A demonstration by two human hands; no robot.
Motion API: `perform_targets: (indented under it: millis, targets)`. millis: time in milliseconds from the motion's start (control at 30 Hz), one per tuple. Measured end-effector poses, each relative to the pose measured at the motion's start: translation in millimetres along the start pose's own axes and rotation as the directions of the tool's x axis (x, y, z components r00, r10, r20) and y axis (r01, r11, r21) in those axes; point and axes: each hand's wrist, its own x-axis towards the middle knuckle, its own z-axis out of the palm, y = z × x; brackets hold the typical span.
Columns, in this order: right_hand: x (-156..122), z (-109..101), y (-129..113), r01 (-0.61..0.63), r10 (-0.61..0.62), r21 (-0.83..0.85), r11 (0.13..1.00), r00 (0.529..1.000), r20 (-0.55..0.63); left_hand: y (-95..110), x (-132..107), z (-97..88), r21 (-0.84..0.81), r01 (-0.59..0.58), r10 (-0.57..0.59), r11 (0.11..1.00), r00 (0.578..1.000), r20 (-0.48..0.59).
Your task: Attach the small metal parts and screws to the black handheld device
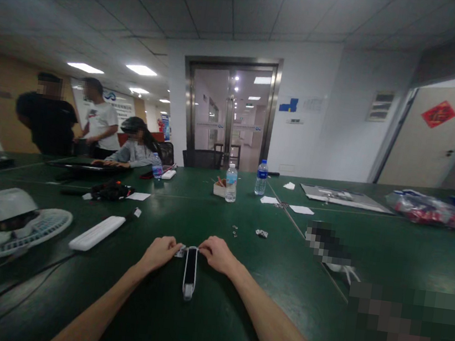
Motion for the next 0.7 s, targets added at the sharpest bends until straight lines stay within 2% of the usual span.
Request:
perform_targets:
  millis: [200, 300, 400, 467, 567, 633, 700]
  targets:
    - [-2, 0, -4, 0.023, -0.024, -0.039, 0.999, 0.999, -0.029, -6, 4, 3.9, 0.146, -0.103, 0.111, 0.984, 0.993, -0.046]
    - [-1, -1, -4, -0.006, 0.000, -0.073, 0.997, 0.997, -0.077, -9, 3, 4.9, 0.107, -0.133, 0.143, 0.985, 0.986, -0.090]
    - [-3, -9, 2, -0.134, 0.101, -0.166, 0.977, 0.975, -0.197, -9, -1, 3.7, 0.020, -0.203, 0.204, 0.979, 0.969, -0.138]
    - [-7, -19, 13, -0.297, 0.212, -0.239, 0.924, 0.922, -0.325, -8, -5, 2.8, -0.016, -0.278, 0.271, 0.961, 0.948, -0.165]
    - [-22, -36, 36, -0.562, 0.385, -0.282, 0.778, 0.779, -0.494, -8, -9, 3.0, -0.045, -0.372, 0.360, 0.927, 0.917, -0.170]
    - [-35, -47, 54, -0.682, 0.468, -0.278, 0.677, 0.690, -0.552, -8, -10, 3.7, -0.056, -0.398, 0.384, 0.916, 0.908, -0.166]
    - [-46, -54, 69, -0.760, 0.560, -0.260, 0.596, 0.626, -0.543, -9, -10, 4.1, -0.066, -0.394, 0.379, 0.917, 0.910, -0.165]
